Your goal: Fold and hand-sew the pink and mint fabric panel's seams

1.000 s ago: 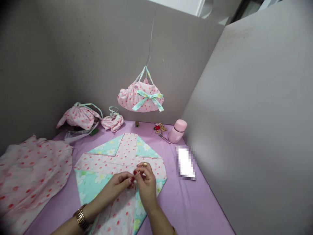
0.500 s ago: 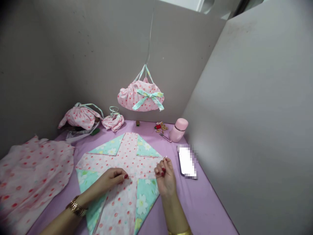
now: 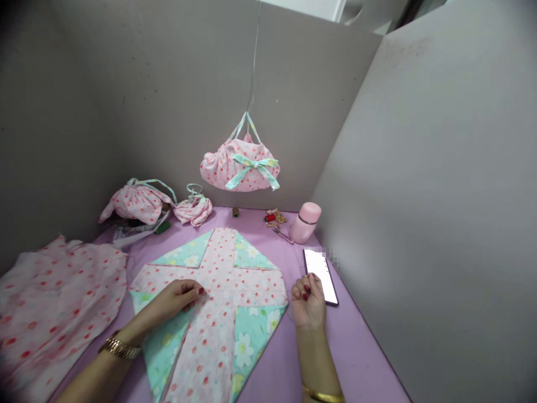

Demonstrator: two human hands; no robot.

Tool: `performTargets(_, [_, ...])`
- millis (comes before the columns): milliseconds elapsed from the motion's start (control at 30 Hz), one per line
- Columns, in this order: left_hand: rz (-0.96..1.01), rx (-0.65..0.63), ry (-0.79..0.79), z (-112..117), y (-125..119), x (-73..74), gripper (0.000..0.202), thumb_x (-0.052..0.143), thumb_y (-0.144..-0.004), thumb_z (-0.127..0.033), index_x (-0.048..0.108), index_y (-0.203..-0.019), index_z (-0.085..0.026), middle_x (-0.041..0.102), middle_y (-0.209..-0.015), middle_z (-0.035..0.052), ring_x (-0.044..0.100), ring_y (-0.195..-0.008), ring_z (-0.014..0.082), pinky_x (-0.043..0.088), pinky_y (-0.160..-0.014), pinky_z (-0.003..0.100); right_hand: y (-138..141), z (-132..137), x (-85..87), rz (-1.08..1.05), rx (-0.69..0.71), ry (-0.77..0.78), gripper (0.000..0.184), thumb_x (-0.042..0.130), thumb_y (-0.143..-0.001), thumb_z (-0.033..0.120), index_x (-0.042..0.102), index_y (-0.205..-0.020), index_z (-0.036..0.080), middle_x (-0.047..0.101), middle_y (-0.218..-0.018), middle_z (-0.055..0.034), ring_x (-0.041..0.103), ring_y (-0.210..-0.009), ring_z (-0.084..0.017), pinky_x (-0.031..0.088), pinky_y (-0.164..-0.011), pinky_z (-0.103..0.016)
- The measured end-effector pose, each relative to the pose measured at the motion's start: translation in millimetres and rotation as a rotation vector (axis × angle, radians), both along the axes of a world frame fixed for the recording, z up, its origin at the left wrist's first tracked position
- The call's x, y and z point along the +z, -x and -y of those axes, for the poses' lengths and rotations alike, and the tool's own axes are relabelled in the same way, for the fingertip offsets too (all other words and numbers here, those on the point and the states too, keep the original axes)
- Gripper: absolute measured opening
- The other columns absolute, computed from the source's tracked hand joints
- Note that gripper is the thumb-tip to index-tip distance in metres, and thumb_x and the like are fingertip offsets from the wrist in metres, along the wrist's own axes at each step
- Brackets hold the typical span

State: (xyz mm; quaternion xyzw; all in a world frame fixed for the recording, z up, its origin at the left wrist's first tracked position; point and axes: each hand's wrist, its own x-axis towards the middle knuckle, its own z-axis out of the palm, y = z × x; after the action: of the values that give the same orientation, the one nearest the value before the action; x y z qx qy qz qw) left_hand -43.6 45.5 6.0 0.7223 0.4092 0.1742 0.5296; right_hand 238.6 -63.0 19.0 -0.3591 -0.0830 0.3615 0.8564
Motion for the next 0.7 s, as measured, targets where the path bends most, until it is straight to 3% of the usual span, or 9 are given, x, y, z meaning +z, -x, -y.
performTargets(167, [-0.092, 0.029, -0.112, -0.2, 0.4, 5.9, 0.022, 0.045, -0.074, -0.031, 0.058, -0.063, -0.017, 0.043, -0.048, -0.0061, 0.037, -0.046, 0.0120, 0.025, -0.047, 0.023, -1.2, 0.1, -0.5, 0.003, -0.019, 0.002, 0.027, 0.072, -0.060, 0.019, 0.046, -0.063, 0.018, 0.038, -0.048, 0.0108, 0.033, -0.038, -0.003, 0.030, -0.036, -0.014])
performTargets(433, [-0.203, 0.104, -0.272, 0.7, 2.0, 13.4, 0.023, 0.041, -0.075, -0.028, 0.055, -0.059, -0.019, 0.053, -0.053, -0.0022, 0.047, -0.053, 0.0161, 0.028, -0.052, 0.025, -9.6, 1.7, -8.0, 0.003, -0.140, 0.034, 0.022, 0.070, -0.061, 0.018, 0.050, -0.068, 0.018, 0.050, -0.053, 0.0089, 0.047, -0.047, -0.004, 0.045, -0.049, -0.017])
performTargets(600, [-0.220, 0.157, -0.368, 3.7, 2.7, 18.8, 0.024, 0.039, -0.077, -0.027, 0.056, -0.061, -0.019, 0.057, -0.058, 0.0013, 0.051, -0.059, 0.0194, 0.030, -0.059, 0.028, -13.4, 3.6, -6.4, 0.063, -0.193, 0.068, 0.027, 0.069, -0.061, 0.022, 0.043, -0.063, 0.018, 0.042, -0.049, 0.0111, 0.039, -0.042, -0.003, 0.037, -0.043, -0.014])
performTargets(700, [-0.181, 0.128, -0.357, 9.4, -1.9, 22.4, 0.025, 0.038, -0.079, -0.026, 0.059, -0.067, -0.017, 0.061, -0.065, 0.0035, 0.053, -0.064, 0.0197, 0.032, -0.061, 0.028, 0.8, 0.6, -3.7, 0.138, -0.192, 0.105, 0.024, 0.069, -0.063, 0.023, 0.045, -0.068, 0.020, 0.036, -0.047, 0.0127, 0.031, -0.038, -0.002, 0.028, -0.038, -0.012])
